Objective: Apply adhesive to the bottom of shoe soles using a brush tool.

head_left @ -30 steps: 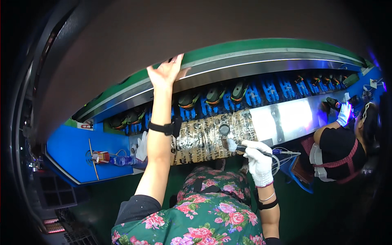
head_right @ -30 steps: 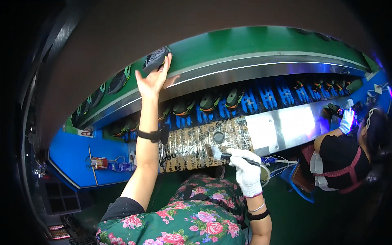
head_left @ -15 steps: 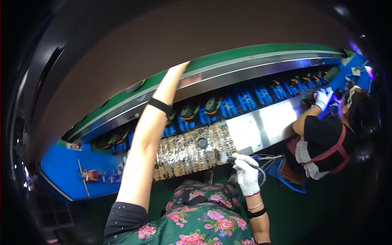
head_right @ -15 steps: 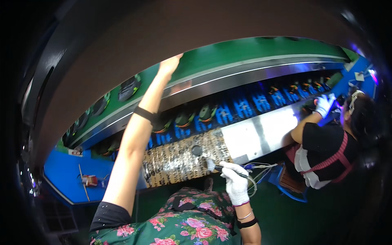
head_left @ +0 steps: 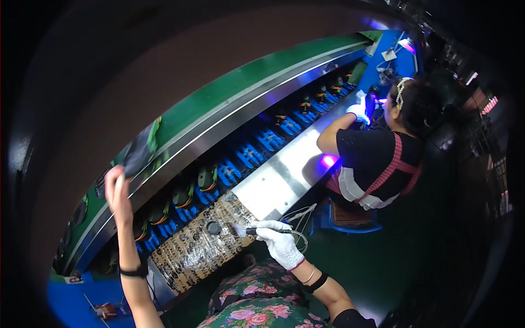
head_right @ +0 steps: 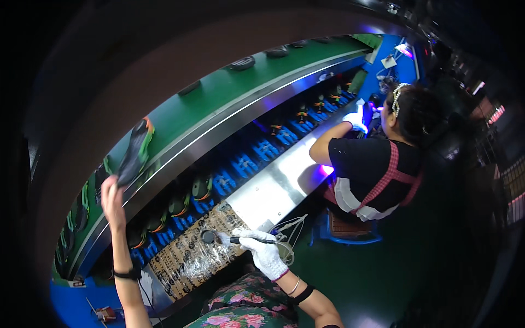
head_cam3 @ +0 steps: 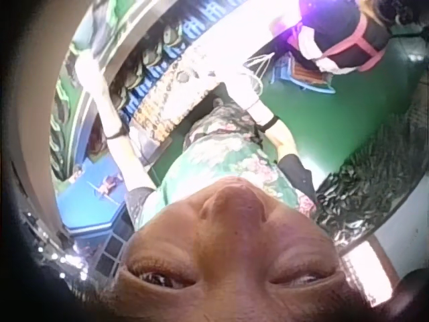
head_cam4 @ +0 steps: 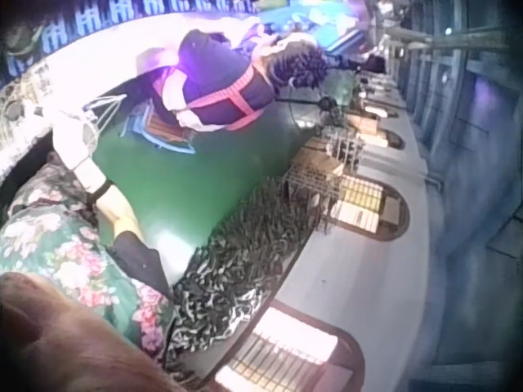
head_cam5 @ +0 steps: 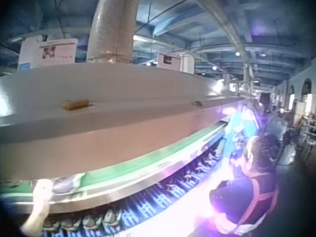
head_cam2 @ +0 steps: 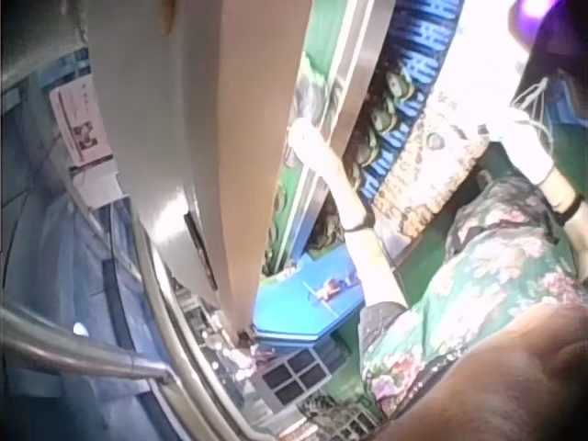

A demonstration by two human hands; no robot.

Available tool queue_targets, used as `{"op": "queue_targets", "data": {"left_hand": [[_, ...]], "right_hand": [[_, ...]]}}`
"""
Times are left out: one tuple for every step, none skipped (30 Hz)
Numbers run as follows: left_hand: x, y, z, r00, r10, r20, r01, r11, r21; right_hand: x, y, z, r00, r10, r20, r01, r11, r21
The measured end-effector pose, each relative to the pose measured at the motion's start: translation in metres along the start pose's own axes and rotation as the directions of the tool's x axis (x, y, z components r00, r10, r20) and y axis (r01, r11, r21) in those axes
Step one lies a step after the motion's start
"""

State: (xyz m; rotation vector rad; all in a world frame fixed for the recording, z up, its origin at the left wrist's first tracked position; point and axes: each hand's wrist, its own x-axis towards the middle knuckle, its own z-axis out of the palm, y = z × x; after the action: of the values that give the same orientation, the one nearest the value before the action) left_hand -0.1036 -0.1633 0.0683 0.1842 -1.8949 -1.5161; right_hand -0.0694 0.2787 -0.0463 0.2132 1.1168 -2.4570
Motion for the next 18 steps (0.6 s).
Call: {"op": "queue_targets", "data": {"left_hand": [[-0.024,0.016,-0.007,0.992,0.096,-0.076,-0.100,0.994,-0.043],[-0.041,0.024,-0.020,0.941,0.321,-0.110,-0.291,0.931,0.222],[-0.053,0.029,-0.035,0.893,0.432,-0.131,-0.351,0.847,0.399],[-0.067,0.033,-0.034,0.863,0.354,-0.361,-0.229,0.910,0.345],[-0.072,0.035,-0.039,0.850,0.192,-0.490,-0.159,0.981,0.109],[-0.076,0.043,-0.040,0.858,0.084,-0.507,-0.113,0.993,-0.025],[-0.085,0.051,-0.043,0.852,-0.025,-0.523,-0.065,0.986,-0.153],[-0.087,0.042,-0.051,0.832,-0.112,-0.543,-0.005,0.978,-0.210],[-0.092,0.036,-0.050,0.820,-0.152,-0.551,0.030,0.974,-0.224],[-0.091,0.031,-0.046,0.836,-0.261,-0.482,0.109,0.941,-0.321],[-0.093,0.019,-0.043,0.840,-0.364,-0.403,0.190,0.892,-0.411],[-0.100,-0.004,-0.046,0.847,-0.466,-0.258,0.325,0.836,-0.442],[-0.107,-0.025,-0.049,0.823,-0.558,-0.109,0.458,0.765,-0.452],[-0.113,-0.029,-0.033,0.780,-0.625,0.019,0.571,0.700,-0.429],[-0.123,-0.025,-0.006,0.716,-0.685,0.136,0.673,0.625,-0.395],[-0.132,-0.023,0.016,0.669,-0.714,0.209,0.726,0.565,-0.393],[-0.139,-0.021,0.035,0.614,-0.737,0.283,0.777,0.502,-0.380],[-0.147,-0.024,0.046,0.558,-0.746,0.363,0.817,0.418,-0.397]], "right_hand": [[0.002,-0.004,0.003,0.999,-0.028,0.017,0.028,1.000,-0.007],[0.003,-0.008,0.006,0.998,-0.049,0.036,0.050,0.999,-0.012],[0.003,-0.015,0.012,0.998,-0.062,0.030,0.062,0.998,0.019],[0.002,-0.023,0.020,0.997,-0.080,0.016,0.079,0.995,0.053],[0.003,-0.031,0.028,0.994,-0.106,-0.005,0.106,0.990,0.090],[0.002,-0.037,0.034,0.989,-0.146,0.003,0.145,0.987,0.069],[-0.002,-0.043,0.044,0.987,-0.160,0.020,0.158,0.983,0.099],[-0.007,-0.049,0.056,0.986,-0.167,0.026,0.164,0.983,0.077],[-0.013,-0.053,0.067,0.985,-0.170,0.036,0.168,0.984,0.057],[-0.018,-0.056,0.075,0.986,-0.161,0.032,0.159,0.985,0.068],[-0.023,-0.057,0.080,0.912,-0.362,0.191,0.403,0.877,-0.262],[-0.027,-0.056,0.086,0.789,-0.463,0.405,0.615,0.608,-0.502],[-0.032,-0.055,0.093,0.795,-0.452,0.404,0.605,0.623,-0.495],[-0.035,-0.052,0.101,0.850,-0.384,0.360,0.516,0.743,-0.426],[-0.037,-0.049,0.106,0.896,-0.300,0.327,0.409,0.844,-0.348],[-0.034,-0.043,0.108,0.877,-0.314,0.362,0.436,0.838,-0.328],[-0.032,-0.036,0.109,0.922,-0.230,0.312,0.315,0.915,-0.254],[-0.032,-0.037,0.115,0.925,-0.215,0.313,0.317,0.891,-0.325]]}}
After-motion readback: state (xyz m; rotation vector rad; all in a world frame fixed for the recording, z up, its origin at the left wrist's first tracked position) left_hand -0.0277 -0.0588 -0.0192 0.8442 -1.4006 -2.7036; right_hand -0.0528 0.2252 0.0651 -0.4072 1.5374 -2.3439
